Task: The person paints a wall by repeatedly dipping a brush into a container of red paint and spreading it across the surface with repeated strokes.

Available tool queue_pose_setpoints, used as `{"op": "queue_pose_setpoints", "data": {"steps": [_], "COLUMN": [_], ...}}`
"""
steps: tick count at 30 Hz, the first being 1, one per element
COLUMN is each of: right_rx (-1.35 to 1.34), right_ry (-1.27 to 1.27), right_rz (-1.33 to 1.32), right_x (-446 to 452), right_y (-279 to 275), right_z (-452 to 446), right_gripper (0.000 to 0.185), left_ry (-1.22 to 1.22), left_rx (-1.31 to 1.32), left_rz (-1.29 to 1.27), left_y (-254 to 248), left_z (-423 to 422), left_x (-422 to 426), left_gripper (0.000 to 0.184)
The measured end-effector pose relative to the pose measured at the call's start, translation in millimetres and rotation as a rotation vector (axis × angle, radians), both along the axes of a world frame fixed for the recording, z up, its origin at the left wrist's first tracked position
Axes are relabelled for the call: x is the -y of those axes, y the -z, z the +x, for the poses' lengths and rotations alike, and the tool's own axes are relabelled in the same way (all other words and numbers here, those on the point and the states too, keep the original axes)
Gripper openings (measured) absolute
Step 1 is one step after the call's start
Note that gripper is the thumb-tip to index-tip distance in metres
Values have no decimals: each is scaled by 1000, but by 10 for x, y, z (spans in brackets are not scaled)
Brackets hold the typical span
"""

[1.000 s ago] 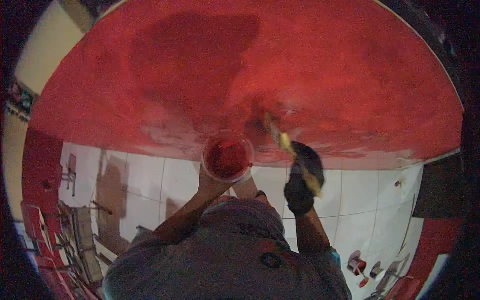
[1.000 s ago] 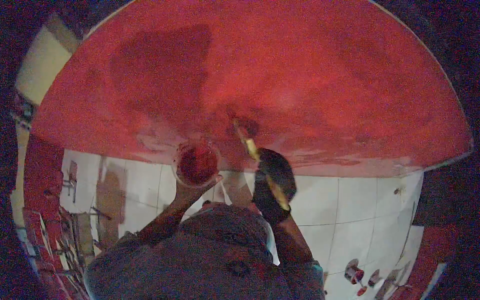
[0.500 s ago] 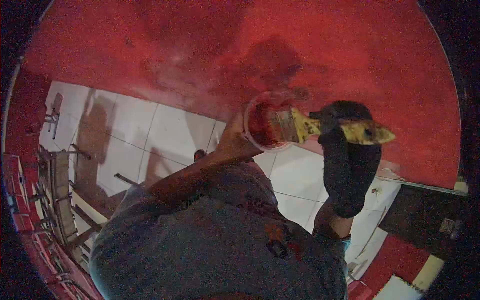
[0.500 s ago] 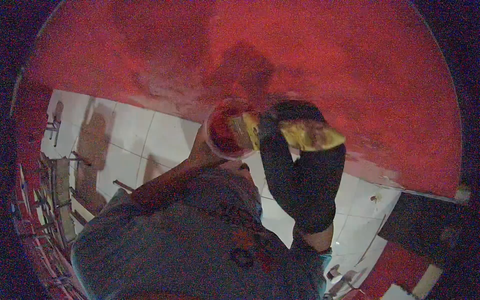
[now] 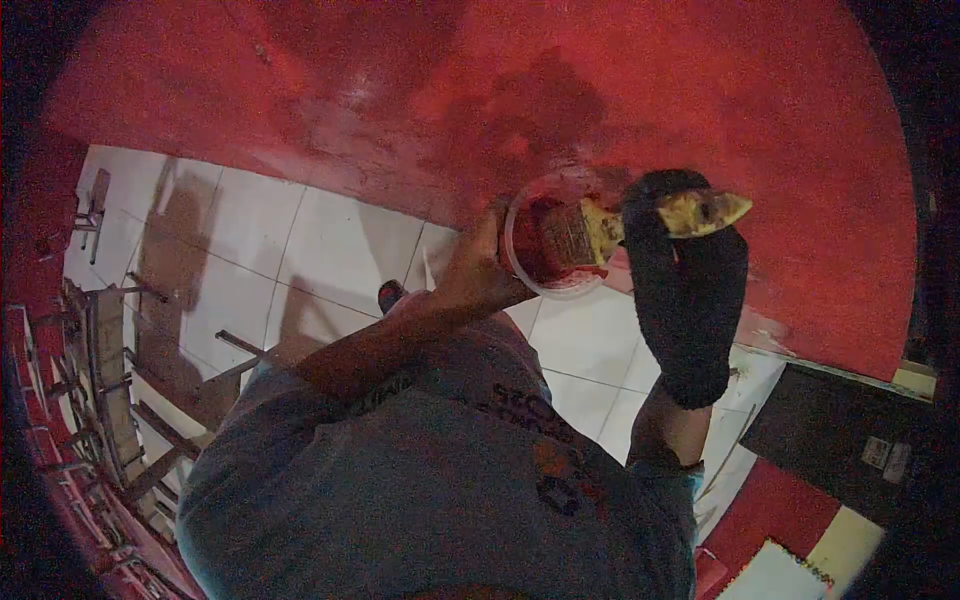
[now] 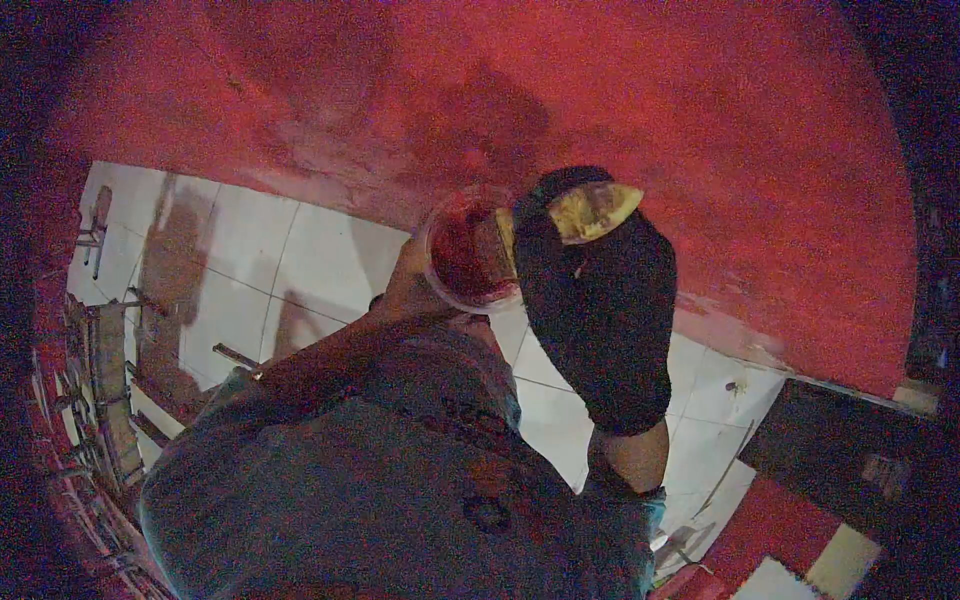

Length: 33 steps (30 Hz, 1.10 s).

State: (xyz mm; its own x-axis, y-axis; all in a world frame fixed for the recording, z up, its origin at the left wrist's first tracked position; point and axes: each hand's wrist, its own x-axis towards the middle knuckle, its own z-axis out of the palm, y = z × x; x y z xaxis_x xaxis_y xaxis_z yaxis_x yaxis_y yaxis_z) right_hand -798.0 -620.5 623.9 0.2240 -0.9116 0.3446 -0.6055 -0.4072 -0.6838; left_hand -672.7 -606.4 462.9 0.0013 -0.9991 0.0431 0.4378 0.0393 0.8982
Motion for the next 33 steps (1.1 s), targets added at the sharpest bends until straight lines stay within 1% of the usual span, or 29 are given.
{"op": "queue_pose_setpoints", "data": {"steps": [1, 2, 3, 5, 7, 8, 10, 11, 12, 14, 15, 16, 18, 19, 21, 22, 24, 25, 27, 28, 29, 30, 31, 33], "right_rx": [-64, -65, -56, -47, 51, 52, 116, 220, 221, 365, 220, 223, -238, -236, -503, -501, -835, -834, -709, -710, -644, -577, -576, -822], "right_ry": [2, 0, -12, -25, 48, 47, 109, 98, 95, 274, 262, 263, 319, 324, 217, 224, 222, 231, 215, 227, 255, 282, 292, 236], "right_rz": [-41, -40, -11, 17, 121, 120, 137, 117, 116, 202, 19, 15, -72, -75, -191, -195, -306, -307, -249, -253, -240, -226, -231, -250], "right_x": [4, 9, 7, 8, -14, -13, -6, -16, -1, 53, 85, 94, 82, 79, 52, 41, 36, 28, 22, 15, 5, -4, -15, -34], "right_y": [1, -4, -10, -25, -37, -45, -67, -101, -85, 27, 214, 336, 465, 497, 523, 531, 564, 601, 685, 692, 696, 695, 642, 489], "right_z": [5, 6, 9, 11, -8, -31, -117, -151, -220, -416, -553, -656, -781, -786, -750, -746, -744, -758, -786, -794, -792, -791, -785, -759], "right_gripper": [11, 11, 10, 10, 10, 10, 15, 21, 21, 31, 40, 40, 18, 18, 21, 21, 21, 21, 25, 25, 25, 25, 25, 23], "left_ry": [3, 7, 5, 37, 15, -7, -51, -73, -76, -77, -77, -75, -66, -60, -45, -36, -18, -8, 15, 28, 40, 50, 87, 127], "left_rx": [165, 330, 329, 53, 86, 120, 189, 223, 225, 156, 121, 87, 18, -17, -86, -121, -188, -221, -289, -323, -357, -355, -358, -357], "left_rz": [-78, -157, -156, -70, -96, -121, -171, -196, -197, -153, -133, -113, -75, -55, -18, 1, 40, 61, 105, 125, 146, 141, 124, 104], "left_y": [-147, -223, -168, -19, 12, 26, 48, 55, 57, 49, 41, 32, -1, -9, -42, -66, -109, -125, -148, -173, -201, -277, -395, -457], "left_z": [64, 97, 68, -26, -44, -45, -45, -45, -49, -38, -33, -30, -36, -37, -50, -60, -75, -86, -110, -132, -150, -169, -184, -190], "left_x": [-42, -65, -51, 11, 12, 18, 26, 32, 44, 68, 83, 90, 98, 109, 126, 125, 134, 141, 173, 183, 190, 180, 157, 145], "left_gripper": [64, 83, 83, 63, 66, 68, 74, 76, 76, 76, 76, 76, 76, 76, 76, 76, 77, 77, 77, 78, 78, 78, 79, 81]}}
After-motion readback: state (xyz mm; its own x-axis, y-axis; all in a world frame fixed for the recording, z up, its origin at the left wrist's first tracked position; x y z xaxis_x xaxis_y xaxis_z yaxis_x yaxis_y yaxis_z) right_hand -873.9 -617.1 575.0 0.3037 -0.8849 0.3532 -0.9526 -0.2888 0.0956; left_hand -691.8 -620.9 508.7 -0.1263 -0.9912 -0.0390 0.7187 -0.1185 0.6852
